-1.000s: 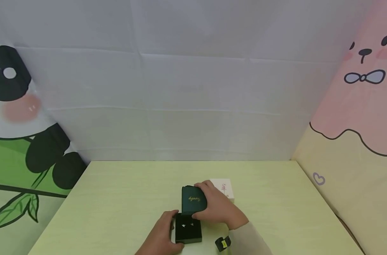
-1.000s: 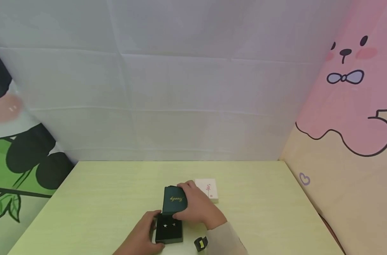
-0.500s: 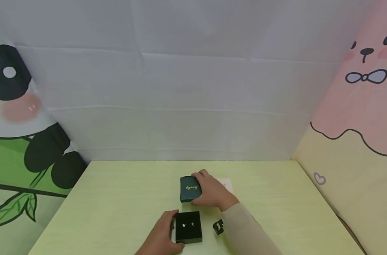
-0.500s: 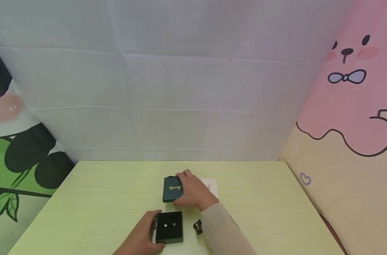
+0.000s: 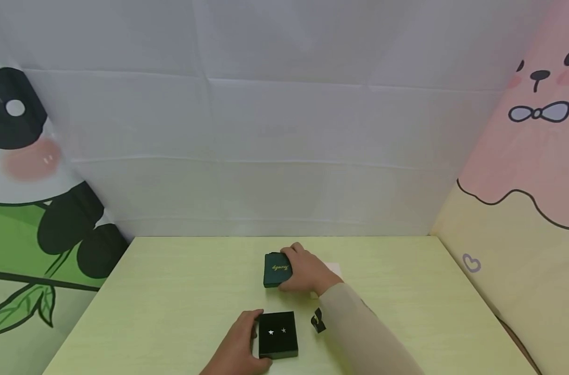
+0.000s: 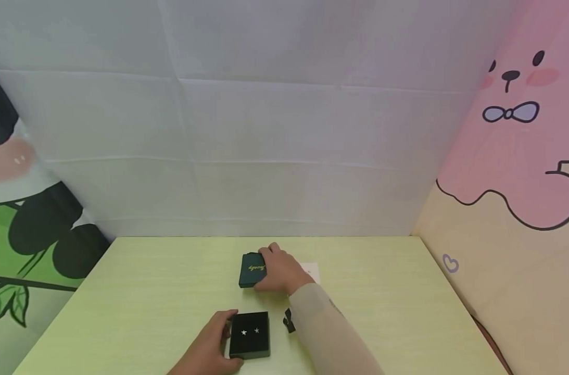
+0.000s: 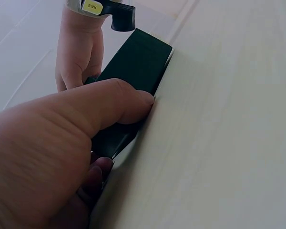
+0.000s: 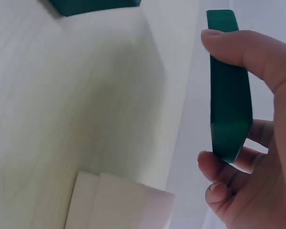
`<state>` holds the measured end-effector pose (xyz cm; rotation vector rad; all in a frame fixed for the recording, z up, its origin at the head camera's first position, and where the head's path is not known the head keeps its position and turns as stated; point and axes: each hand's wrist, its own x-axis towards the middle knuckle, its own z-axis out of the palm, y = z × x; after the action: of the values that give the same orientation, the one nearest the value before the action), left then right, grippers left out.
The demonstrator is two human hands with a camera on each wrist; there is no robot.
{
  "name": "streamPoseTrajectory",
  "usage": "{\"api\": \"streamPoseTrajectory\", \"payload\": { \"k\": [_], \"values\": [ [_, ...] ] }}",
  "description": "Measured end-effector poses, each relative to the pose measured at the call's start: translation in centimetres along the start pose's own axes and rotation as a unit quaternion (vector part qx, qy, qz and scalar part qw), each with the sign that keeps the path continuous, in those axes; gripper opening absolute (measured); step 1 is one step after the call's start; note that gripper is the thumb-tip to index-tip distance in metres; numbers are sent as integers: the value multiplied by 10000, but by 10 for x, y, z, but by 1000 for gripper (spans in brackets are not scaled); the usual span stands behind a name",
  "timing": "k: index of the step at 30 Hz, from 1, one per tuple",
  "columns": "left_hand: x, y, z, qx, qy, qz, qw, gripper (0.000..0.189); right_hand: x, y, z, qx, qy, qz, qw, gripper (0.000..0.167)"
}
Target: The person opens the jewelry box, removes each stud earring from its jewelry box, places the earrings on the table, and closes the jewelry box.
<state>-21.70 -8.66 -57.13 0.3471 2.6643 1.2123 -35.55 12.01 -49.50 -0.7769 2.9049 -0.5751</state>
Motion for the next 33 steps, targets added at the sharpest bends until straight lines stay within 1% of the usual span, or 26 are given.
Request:
{"api": "streamPoseTrajectory", "payload": {
  "k": [4,9,13,16,18,20,26,33],
  "values": [
    [0,1,0,39,-8,-37,10000,98,5,3,3,15,-111,71,9999,92],
    [0,1,0,27,-38,-36,10000,99,11,3,3,-306,-286,92,9991,91],
    [0,0,1,90,-16,30,10000,98,13,3,2,-531,-382,93,9978,91],
    [0,-1,1,133,32,138,9998,97,13,4,4,-563,-470,145,9972,92],
    [-1,0,1,114,37,149,9998,97,12,6,7,-579,-528,202,9967,91],
    [-1,-1,1,62,22,129,9999,97,11,6,9,-582,-551,232,9965,91],
    [-1,-2,2,71,-14,88,9999,97,11,9,16,-881,-565,183,9943,91],
    [-1,0,1,92,10,53,9999,99,12,10,17,-1072,-520,129,9928,88]
  ]
}}
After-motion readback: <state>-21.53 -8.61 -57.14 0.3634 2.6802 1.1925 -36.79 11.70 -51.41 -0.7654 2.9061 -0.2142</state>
